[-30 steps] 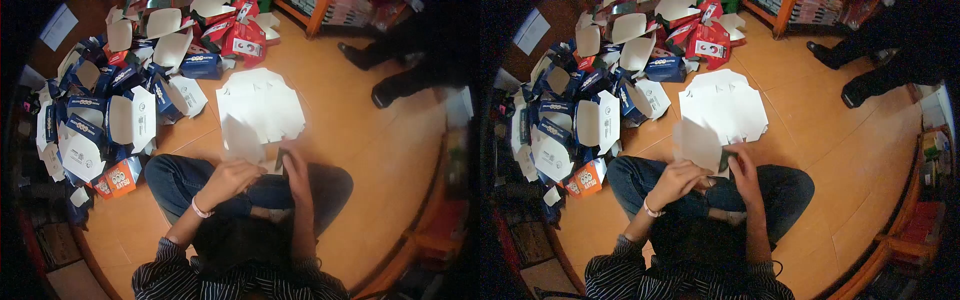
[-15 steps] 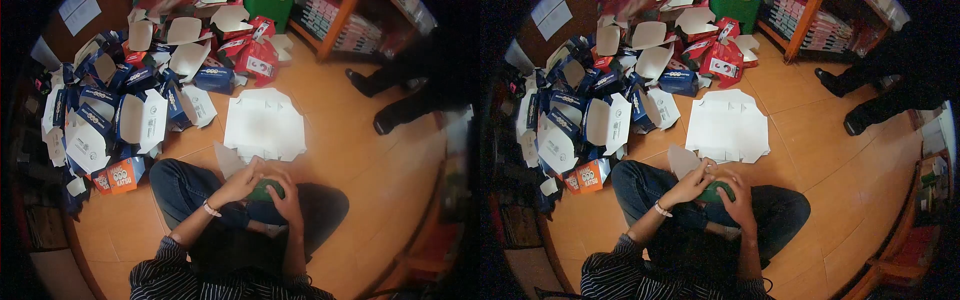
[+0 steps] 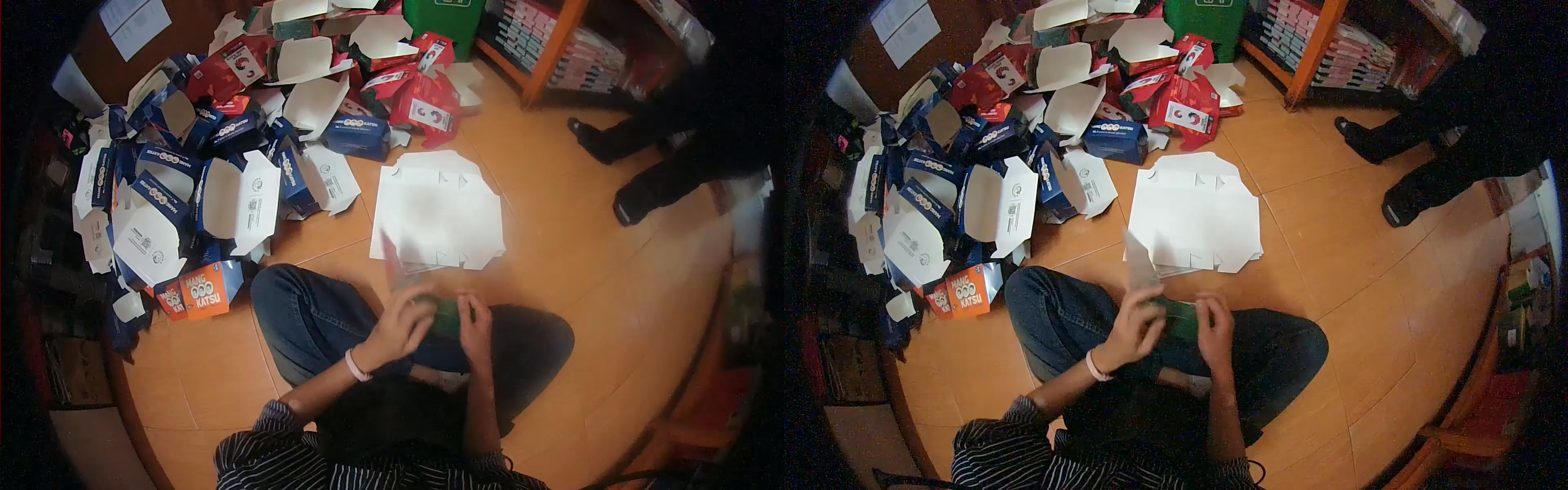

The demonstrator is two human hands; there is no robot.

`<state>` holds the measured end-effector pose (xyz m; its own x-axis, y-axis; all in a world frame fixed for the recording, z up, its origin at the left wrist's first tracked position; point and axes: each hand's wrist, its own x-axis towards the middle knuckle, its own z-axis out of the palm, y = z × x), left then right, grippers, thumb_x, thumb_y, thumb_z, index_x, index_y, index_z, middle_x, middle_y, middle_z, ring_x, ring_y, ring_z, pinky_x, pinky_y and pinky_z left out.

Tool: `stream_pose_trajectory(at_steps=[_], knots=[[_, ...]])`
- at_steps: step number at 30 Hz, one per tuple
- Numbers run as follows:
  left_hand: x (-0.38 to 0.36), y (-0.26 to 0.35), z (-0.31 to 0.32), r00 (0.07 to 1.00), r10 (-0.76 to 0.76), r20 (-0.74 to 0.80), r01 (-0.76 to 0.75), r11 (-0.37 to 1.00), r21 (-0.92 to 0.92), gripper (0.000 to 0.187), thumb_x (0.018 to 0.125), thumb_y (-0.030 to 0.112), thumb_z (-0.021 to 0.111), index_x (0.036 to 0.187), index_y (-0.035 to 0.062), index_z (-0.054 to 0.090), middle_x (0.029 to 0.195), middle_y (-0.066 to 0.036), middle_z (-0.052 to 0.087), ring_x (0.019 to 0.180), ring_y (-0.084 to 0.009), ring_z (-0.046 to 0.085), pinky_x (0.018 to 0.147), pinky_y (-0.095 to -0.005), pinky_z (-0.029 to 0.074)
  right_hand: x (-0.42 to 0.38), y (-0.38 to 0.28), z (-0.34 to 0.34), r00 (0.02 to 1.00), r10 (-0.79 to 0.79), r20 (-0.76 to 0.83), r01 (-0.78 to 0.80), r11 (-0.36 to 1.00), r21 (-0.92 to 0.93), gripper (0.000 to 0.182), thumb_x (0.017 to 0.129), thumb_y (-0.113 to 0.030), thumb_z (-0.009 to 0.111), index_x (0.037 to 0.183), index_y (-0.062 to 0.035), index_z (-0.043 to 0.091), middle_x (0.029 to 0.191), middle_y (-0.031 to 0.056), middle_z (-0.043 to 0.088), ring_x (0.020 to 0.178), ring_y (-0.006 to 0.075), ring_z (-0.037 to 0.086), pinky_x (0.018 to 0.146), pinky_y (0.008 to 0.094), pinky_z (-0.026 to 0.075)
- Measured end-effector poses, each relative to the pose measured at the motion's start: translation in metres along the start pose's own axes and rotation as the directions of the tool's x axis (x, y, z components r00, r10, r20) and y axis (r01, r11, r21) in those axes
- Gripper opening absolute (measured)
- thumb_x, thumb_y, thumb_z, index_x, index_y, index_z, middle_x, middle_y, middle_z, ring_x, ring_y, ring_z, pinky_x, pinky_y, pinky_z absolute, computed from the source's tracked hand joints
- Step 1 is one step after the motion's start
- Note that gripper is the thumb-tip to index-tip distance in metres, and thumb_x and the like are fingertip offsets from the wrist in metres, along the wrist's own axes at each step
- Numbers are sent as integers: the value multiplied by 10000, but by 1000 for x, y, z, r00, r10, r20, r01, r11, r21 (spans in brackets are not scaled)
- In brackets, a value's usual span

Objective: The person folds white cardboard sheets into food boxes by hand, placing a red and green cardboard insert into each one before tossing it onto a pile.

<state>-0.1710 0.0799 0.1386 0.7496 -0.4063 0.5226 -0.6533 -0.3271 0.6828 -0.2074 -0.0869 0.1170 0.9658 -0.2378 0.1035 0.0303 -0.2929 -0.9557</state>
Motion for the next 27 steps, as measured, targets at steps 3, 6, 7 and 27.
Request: stream_pose_trajectory(at_steps=[3, 6, 7, 27], knots=[[-13, 8, 0, 982, 155, -110, -122, 958, 258, 331, 766, 192, 594, 1041, 48, 480, 1247, -206, 294, 1155, -409, 262, 958, -514, 219, 0, -16, -8, 990, -17, -140, 22, 999, 33, 76, 812, -34, 507, 799, 35, 536, 937, 120, 515, 914, 229, 505, 781, 315, 398], [7, 7, 0, 951, -287, -114, 305, 929, 208, 331, 774, 176, 591, 1056, 52, 470, 1187, -202, 337, 1145, -354, 284, 952, -456, 244, 5, -40, -15, 954, -280, -108, 271, 959, -89, 153, 754, -26, 570, 653, 13, 462, 968, 108, 490, 922, 241, 483, 798, 327, 380], [11, 2, 2, 952, -286, -112, 304, 930, 205, 331, 774, 176, 591, 1056, 52, 470, 1187, -202, 337, 1145, -354, 284, 952, -456, 244, 7, -38, -13, 954, -279, -110, 270, 958, -93, 153, 754, -26, 570, 653, 13, 462, 968, 108, 490, 922, 241, 483, 798, 327, 380], [52, -11, -13, 961, -271, -61, 180, 774, -607, 189, 794, 46, 509, 975, 68, 459, 1360, -128, 189, 1244, -277, 233, 981, -384, 240, 51, -45, -12, 862, -176, -475, 199, 980, -3, 231, 774, -35, 561, 636, -14, 377, 960, 117, 485, 944, 222, 454, 851, 330, 340]])
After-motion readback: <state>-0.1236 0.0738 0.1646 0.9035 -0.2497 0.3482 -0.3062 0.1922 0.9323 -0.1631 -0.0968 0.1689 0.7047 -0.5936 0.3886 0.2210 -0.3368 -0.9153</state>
